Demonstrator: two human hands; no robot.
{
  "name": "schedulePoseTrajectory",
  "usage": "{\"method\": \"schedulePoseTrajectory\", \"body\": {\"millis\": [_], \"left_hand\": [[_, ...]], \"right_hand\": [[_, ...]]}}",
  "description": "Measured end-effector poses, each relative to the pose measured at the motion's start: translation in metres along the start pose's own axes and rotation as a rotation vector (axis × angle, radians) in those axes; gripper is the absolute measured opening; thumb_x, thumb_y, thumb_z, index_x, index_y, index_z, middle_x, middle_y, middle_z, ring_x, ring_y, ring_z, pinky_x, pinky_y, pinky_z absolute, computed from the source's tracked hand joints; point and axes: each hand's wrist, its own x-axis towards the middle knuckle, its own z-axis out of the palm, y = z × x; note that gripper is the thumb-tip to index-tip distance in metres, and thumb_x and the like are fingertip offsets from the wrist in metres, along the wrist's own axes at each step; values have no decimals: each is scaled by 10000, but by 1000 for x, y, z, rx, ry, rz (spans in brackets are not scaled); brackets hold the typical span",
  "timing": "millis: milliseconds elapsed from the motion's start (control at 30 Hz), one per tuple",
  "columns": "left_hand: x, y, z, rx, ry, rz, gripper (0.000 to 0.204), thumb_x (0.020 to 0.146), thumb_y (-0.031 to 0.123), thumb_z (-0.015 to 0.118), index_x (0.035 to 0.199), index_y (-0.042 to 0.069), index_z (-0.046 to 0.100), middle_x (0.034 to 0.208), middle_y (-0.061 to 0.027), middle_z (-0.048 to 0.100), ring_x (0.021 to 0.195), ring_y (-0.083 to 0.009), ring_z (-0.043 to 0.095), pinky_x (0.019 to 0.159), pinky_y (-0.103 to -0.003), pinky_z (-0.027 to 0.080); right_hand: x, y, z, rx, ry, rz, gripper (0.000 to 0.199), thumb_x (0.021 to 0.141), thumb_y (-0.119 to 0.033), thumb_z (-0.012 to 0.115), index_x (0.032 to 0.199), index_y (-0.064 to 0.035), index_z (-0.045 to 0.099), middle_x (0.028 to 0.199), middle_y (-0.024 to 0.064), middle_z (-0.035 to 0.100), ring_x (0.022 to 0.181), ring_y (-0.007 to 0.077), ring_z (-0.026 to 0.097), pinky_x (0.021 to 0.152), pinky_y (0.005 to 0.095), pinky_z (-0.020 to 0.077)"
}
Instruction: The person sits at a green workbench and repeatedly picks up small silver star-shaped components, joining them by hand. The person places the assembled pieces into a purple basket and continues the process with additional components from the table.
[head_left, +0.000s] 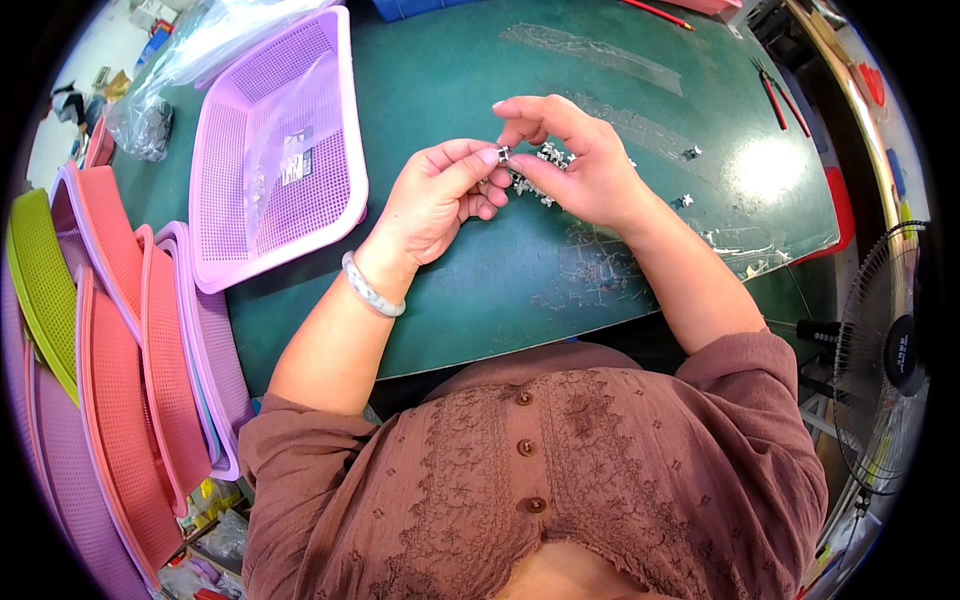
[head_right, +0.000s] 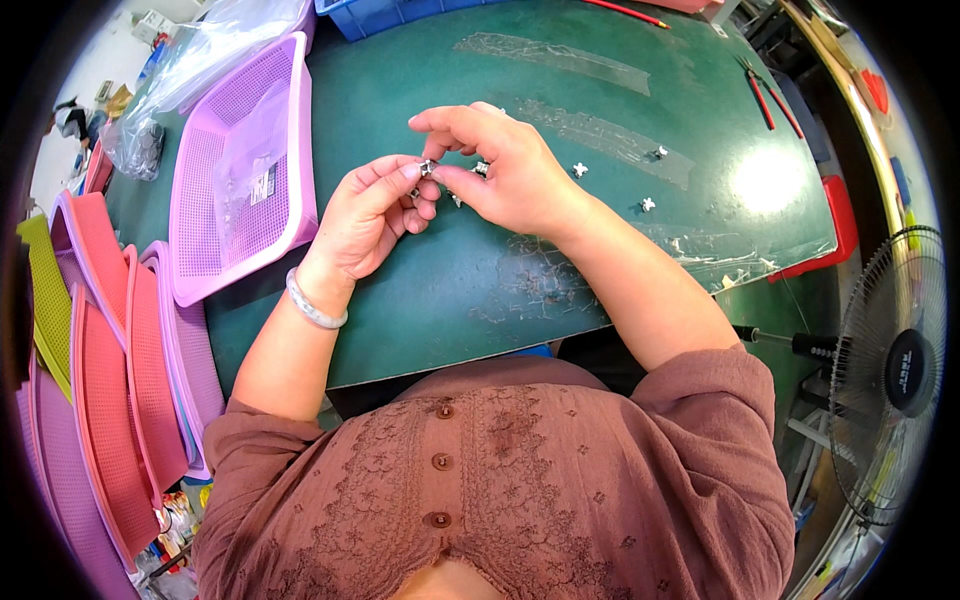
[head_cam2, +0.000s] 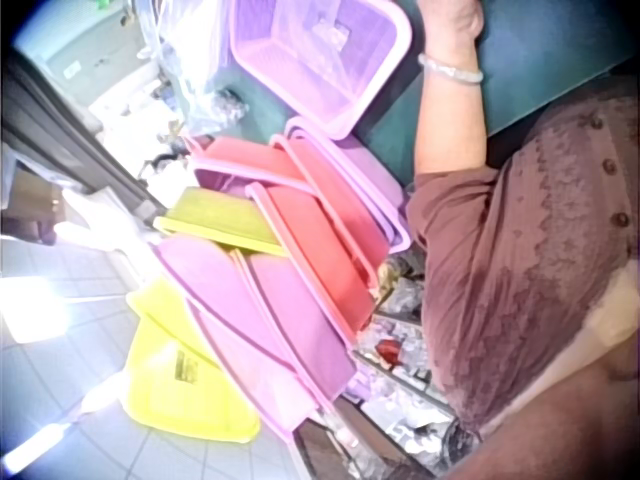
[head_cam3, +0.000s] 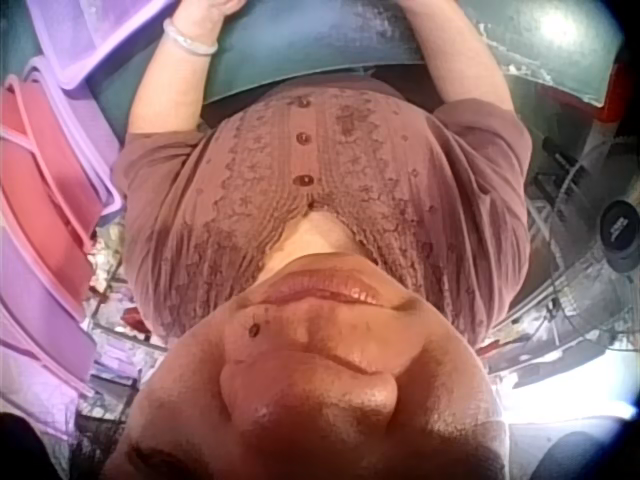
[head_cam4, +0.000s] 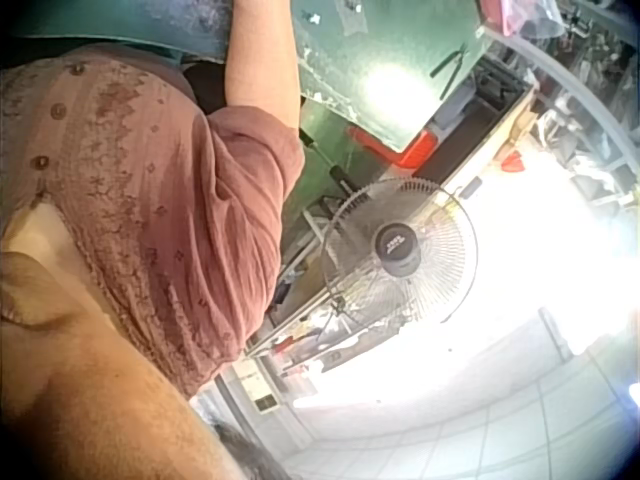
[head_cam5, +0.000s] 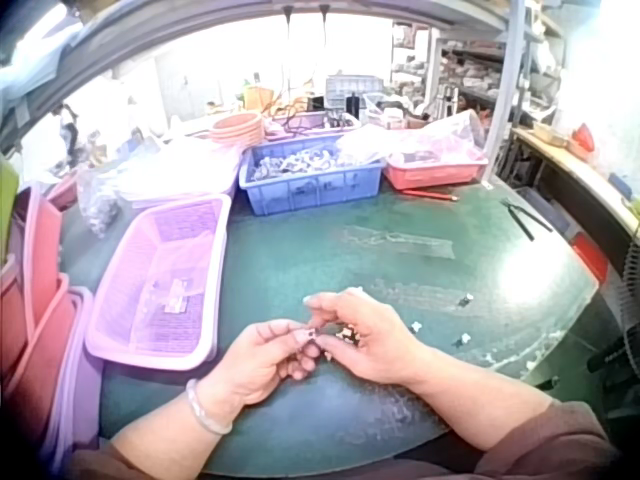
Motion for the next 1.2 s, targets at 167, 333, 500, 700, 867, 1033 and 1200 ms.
{"method": "schedulePoseTrajectory", "body": {"millis": [167, 333, 500, 700, 867, 1033, 1200], "left_hand": [[0, 0, -2, 20, -8, -35, 184, 882, 182, 535, 897, 8, 591, 743, -50, 600, 608, -106, 567, 519, -199, 448], [-1, 1, 0, 51, 4, -27, 185, 888, 182, 522, 891, 12, 598, 740, -38, 599, 613, -105, 554, 521, -200, 433], [-1, 0, 0, 33, -9, -18, 163, 889, 160, 518, 907, 17, 593, 749, -36, 598, 623, -102, 555, 530, -199, 435], [0, -1, -1, 24, -15, -4, 138, 883, 140, 527, 907, 18, 589, 754, -37, 599, 619, -94, 563, 536, -192, 450], [-1, -1, -1, 43, -17, 11, 137, 885, 142, 523, 906, 20, 582, 751, -33, 596, 618, -92, 562, 538, -190, 450], [0, -1, -1, 47, -15, 16, 136, 887, 143, 520, 903, 21, 579, 750, -32, 595, 617, -91, 560, 536, -190, 447], [0, -1, 0, 56, -15, 17, 136, 889, 142, 513, 902, 22, 576, 748, -33, 594, 616, -92, 559, 534, -192, 444]], "right_hand": [[0, -2, -1, -17, 2, -1, 409, 723, 21, 629, 1115, -54, 538, 840, 44, 593, 761, 137, 553, 704, 262, 451], [0, -1, 0, -9, 12, -2, 411, 725, 22, 629, 1118, -58, 537, 841, 43, 590, 764, 135, 556, 697, 259, 452], [0, 0, 1, 19, 12, 0, 409, 729, 17, 632, 1119, -55, 536, 840, 41, 585, 765, 134, 555, 694, 258, 452], [-1, 1, 1, 29, 3, 8, 406, 732, 15, 630, 1120, -52, 532, 837, 34, 582, 770, 130, 549, 694, 256, 448], [-1, 1, 1, 35, -1, 10, 408, 733, 19, 626, 1123, -52, 529, 837, 33, 582, 768, 127, 547, 695, 255, 448], [-1, 2, 1, 56, -6, 8, 409, 734, 29, 615, 1125, -50, 527, 837, 35, 583, 772, 127, 550, 696, 254, 448], [-1, 1, 1, 64, -11, 13, 410, 736, 41, 599, 1130, -46, 523, 831, 37, 585, 767, 126, 552, 697, 252, 448]]}}
